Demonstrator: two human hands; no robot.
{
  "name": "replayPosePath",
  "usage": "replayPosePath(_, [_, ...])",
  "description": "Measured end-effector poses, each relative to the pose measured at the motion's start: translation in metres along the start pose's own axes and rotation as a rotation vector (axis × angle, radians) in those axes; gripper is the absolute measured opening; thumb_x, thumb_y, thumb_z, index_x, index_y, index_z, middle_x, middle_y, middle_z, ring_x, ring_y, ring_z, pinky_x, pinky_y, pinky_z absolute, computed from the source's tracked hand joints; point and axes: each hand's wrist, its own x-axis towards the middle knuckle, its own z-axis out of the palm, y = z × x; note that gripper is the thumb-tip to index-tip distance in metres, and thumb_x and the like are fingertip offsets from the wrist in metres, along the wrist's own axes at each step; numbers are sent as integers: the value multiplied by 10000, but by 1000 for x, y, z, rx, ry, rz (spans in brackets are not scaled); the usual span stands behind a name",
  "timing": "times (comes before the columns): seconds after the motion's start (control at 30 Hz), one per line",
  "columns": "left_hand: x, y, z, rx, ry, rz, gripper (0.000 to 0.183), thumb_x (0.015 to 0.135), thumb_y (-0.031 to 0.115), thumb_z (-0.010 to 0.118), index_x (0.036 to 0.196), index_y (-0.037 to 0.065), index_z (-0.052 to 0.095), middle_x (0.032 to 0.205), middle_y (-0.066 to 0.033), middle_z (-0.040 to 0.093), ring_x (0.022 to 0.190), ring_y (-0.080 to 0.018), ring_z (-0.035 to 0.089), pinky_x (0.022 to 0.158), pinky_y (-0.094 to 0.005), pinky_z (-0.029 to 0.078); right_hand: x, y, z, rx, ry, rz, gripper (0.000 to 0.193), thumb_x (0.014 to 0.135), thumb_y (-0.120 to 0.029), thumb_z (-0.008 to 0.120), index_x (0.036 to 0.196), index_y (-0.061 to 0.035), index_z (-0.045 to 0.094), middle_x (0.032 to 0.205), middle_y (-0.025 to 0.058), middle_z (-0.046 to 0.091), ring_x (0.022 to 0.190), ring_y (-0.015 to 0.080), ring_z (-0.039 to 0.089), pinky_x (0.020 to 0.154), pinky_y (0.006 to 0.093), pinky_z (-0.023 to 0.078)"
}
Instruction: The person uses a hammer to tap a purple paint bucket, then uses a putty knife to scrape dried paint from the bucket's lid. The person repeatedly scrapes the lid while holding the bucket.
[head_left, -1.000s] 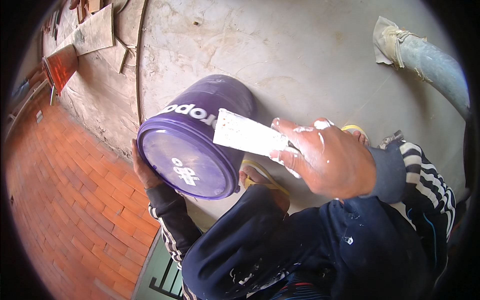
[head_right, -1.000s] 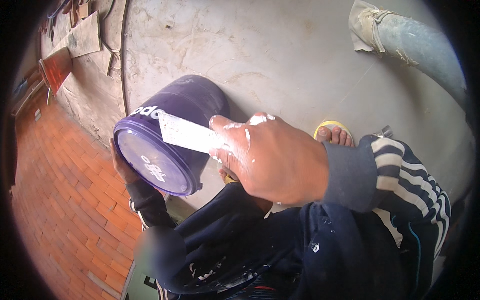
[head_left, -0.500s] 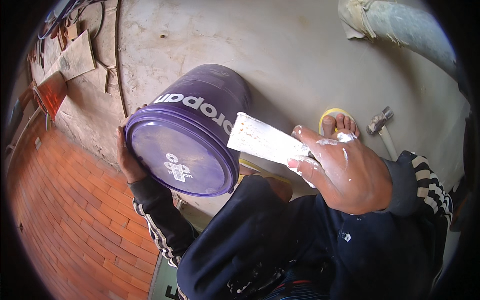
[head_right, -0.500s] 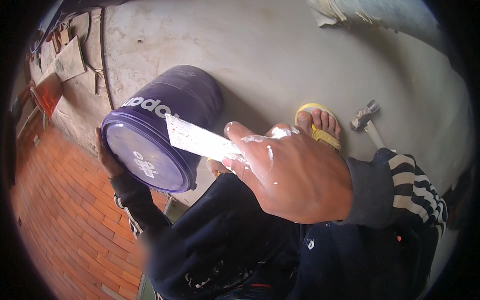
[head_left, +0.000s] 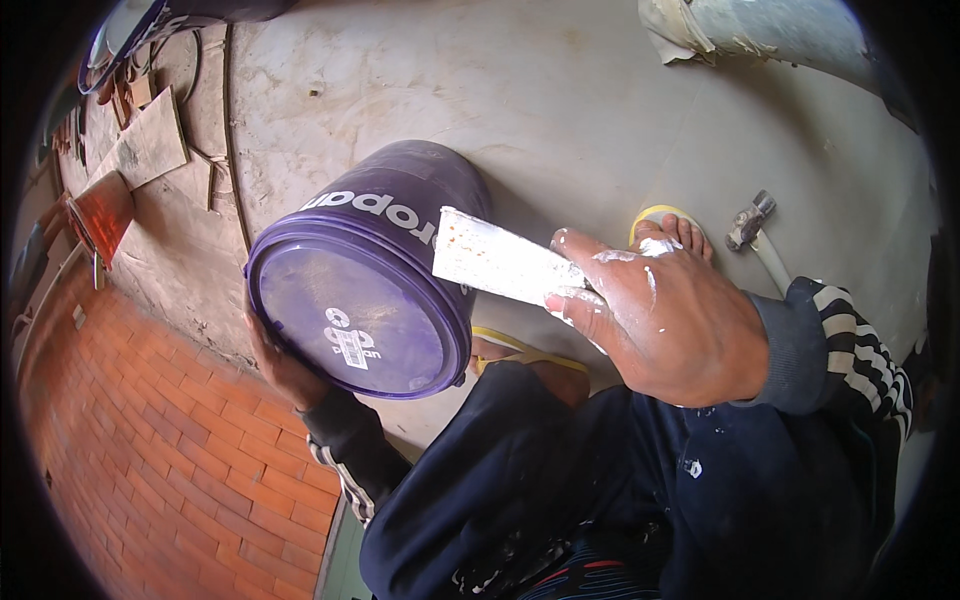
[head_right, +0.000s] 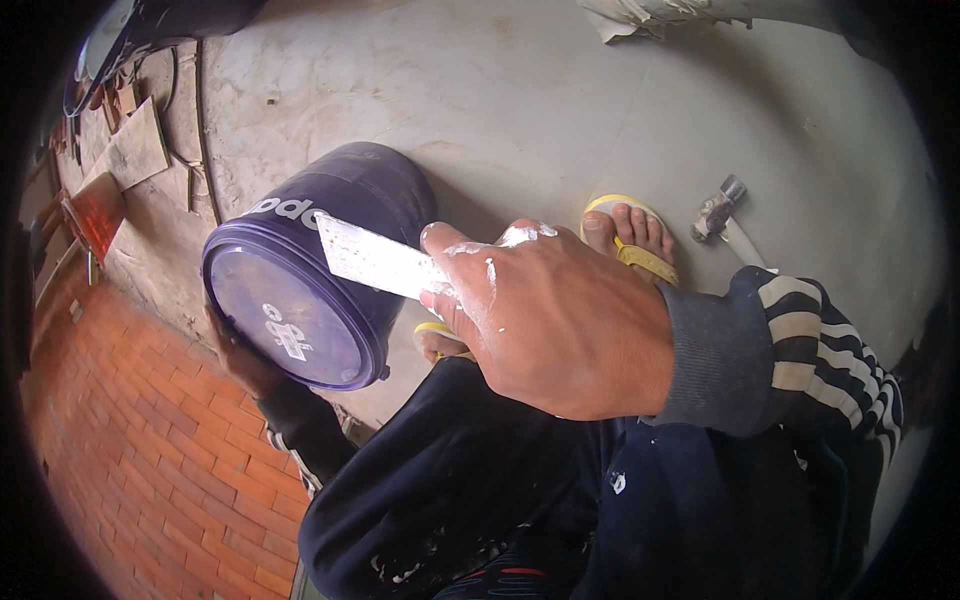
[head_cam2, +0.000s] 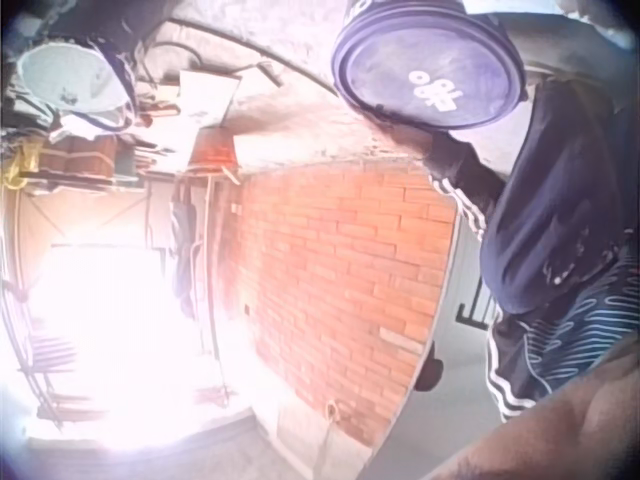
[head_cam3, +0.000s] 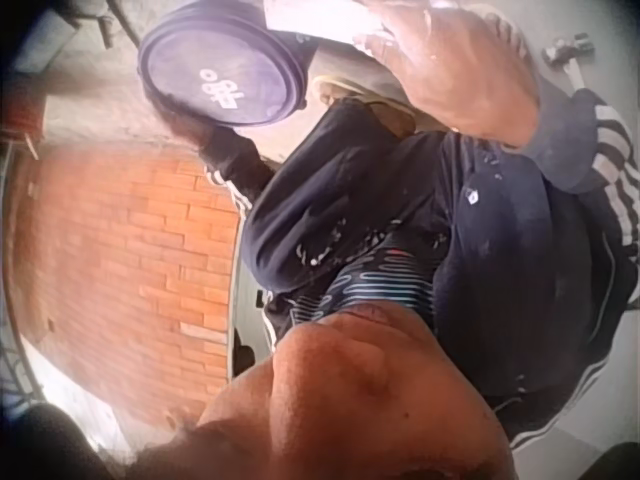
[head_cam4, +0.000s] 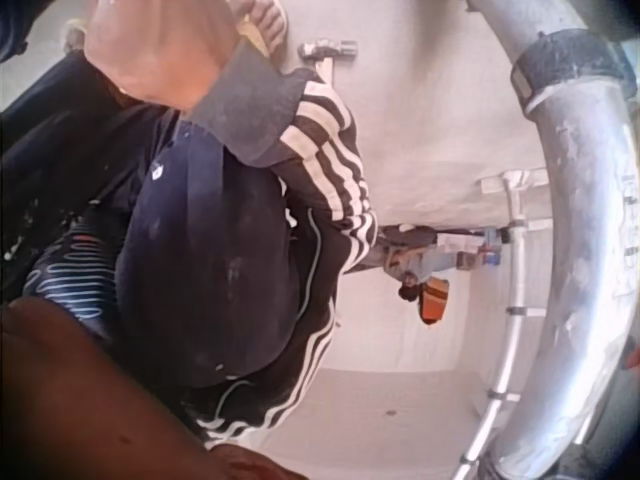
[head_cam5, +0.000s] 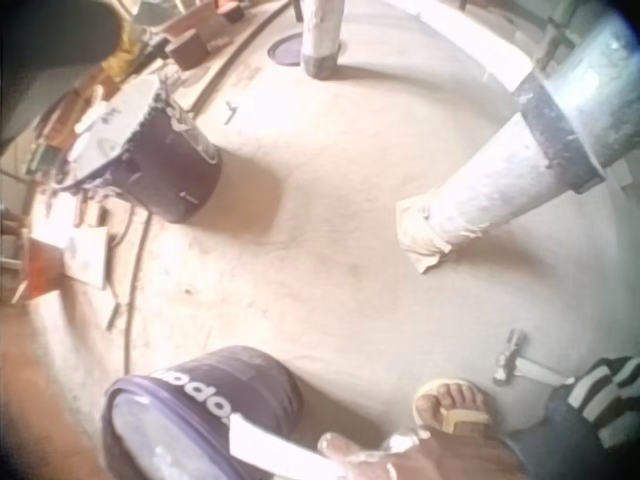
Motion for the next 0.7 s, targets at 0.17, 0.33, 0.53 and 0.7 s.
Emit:
replayPosePath(0.17, [-17,1,3,-142,30,2,508,1000,337,268,1342,-12,404,1351,-144,424,1234,-219,403,1061,-341,271,-2,-14,-2,-120,-6,0,382,897,-230,542,1106,89,534,663,227,587,638,359,582,612,426,465])
replayPosePath(0.33, [-14,7,6,-163,7,-54,507,1007,337,249,1337,-12,411,1322,-141,449,1207,-218,420,1055,-332,279,1,-39,-25,-287,-63,11,357,882,-180,543,1103,99,516,636,202,569,627,346,559,604,417,452])
replayPosePath(0.53, [-15,4,11,-175,-73,-26,525,1010,363,243,1341,-14,400,1339,-138,427,1212,-216,413,1064,-338,273,11,-48,-34,-361,-188,-85,237,875,-136,533,983,74,512,672,227,576,664,370,561,604,438,446])
replayPosePath(0.7, [-18,10,15,-227,-51,-54,533,1007,373,247,1337,-14,407,1336,-136,435,1195,-203,432,1052,-321,292,12,-42,-36,-250,-184,-23,253,863,-124,551,1004,83,514,713,244,584,686,403,553,610,446,441])
